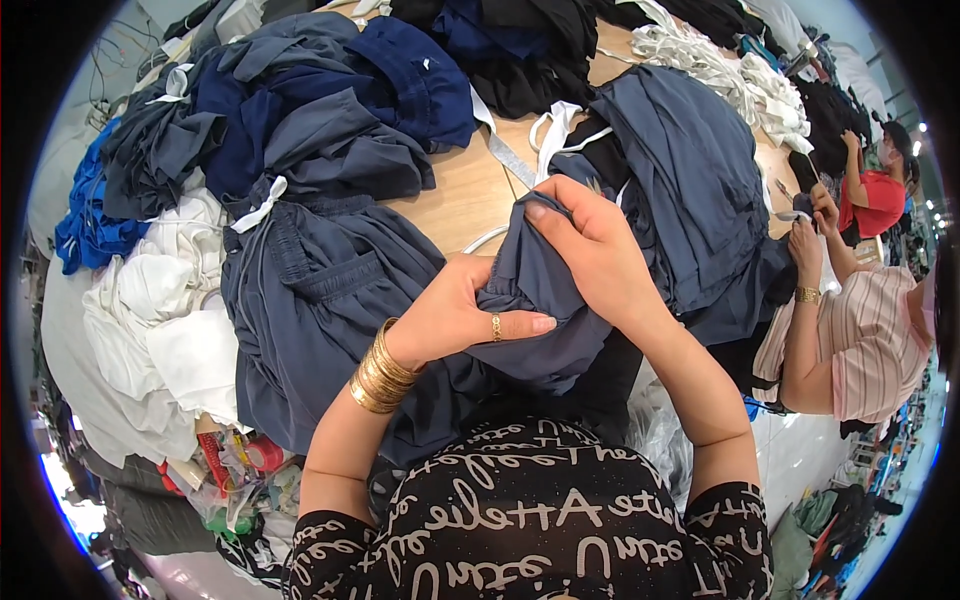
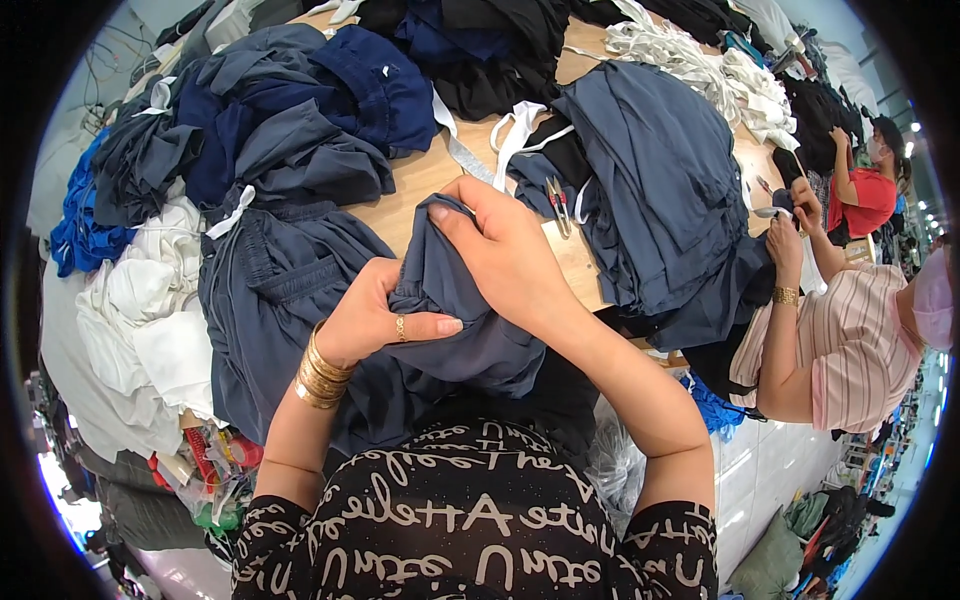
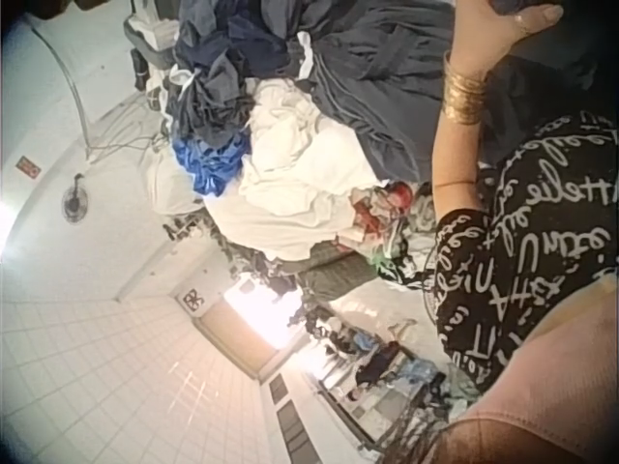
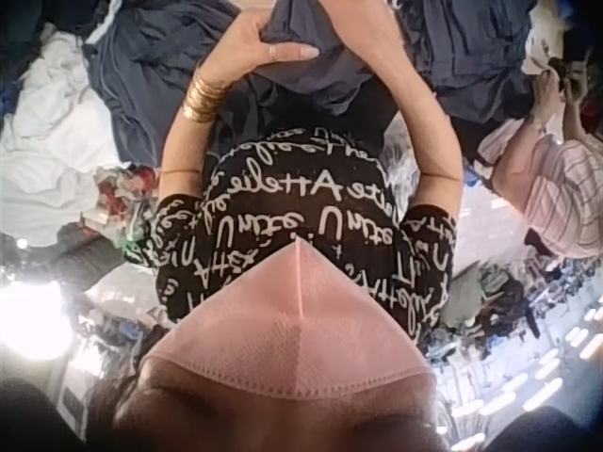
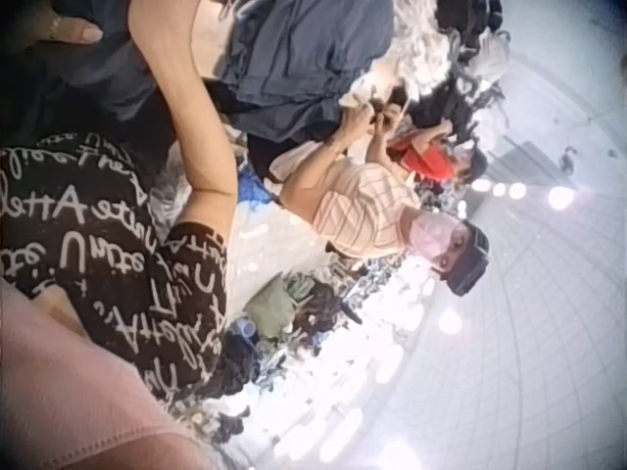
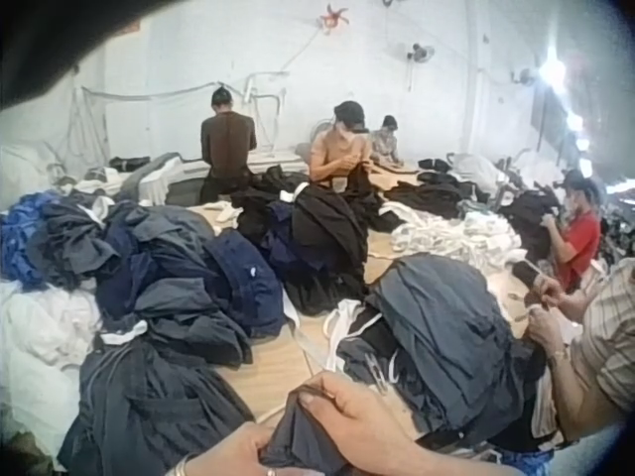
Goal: Threading a white drawstring through the waistband of blue shorts and trimming excess thread.
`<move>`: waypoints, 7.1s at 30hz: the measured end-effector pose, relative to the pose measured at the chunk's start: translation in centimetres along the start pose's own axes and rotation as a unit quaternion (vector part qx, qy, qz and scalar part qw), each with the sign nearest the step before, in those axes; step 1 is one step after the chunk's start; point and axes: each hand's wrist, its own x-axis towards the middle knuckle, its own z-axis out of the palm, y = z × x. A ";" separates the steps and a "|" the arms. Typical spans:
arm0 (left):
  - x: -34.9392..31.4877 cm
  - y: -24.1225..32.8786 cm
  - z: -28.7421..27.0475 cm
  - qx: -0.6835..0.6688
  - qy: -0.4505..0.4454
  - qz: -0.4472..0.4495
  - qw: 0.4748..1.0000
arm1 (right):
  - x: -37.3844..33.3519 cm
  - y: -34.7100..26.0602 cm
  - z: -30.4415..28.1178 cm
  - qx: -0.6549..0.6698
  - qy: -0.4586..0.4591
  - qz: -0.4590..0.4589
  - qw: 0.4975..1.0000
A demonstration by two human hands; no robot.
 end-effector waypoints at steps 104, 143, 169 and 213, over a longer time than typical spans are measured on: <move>-0.5 -1.9 -0.4 0.451 0.082 0.457 0.762 | -8.4 -3.2 -1.9 0.071 -0.127 0.210 0.967; -0.6 -1.9 -0.1 0.471 0.089 0.450 0.753 | -8.8 -0.8 -0.6 -0.207 -0.026 -0.040 0.977; -0.8 -2.3 0.1 0.466 0.092 0.454 0.754 | -8.7 -0.7 -1.5 -0.046 0.043 0.053 0.997; -0.3 0.3 -0.9 -0.116 -0.161 -0.166 0.966 | -4.9 1.5 -8.1 0.179 -0.188 0.266 0.928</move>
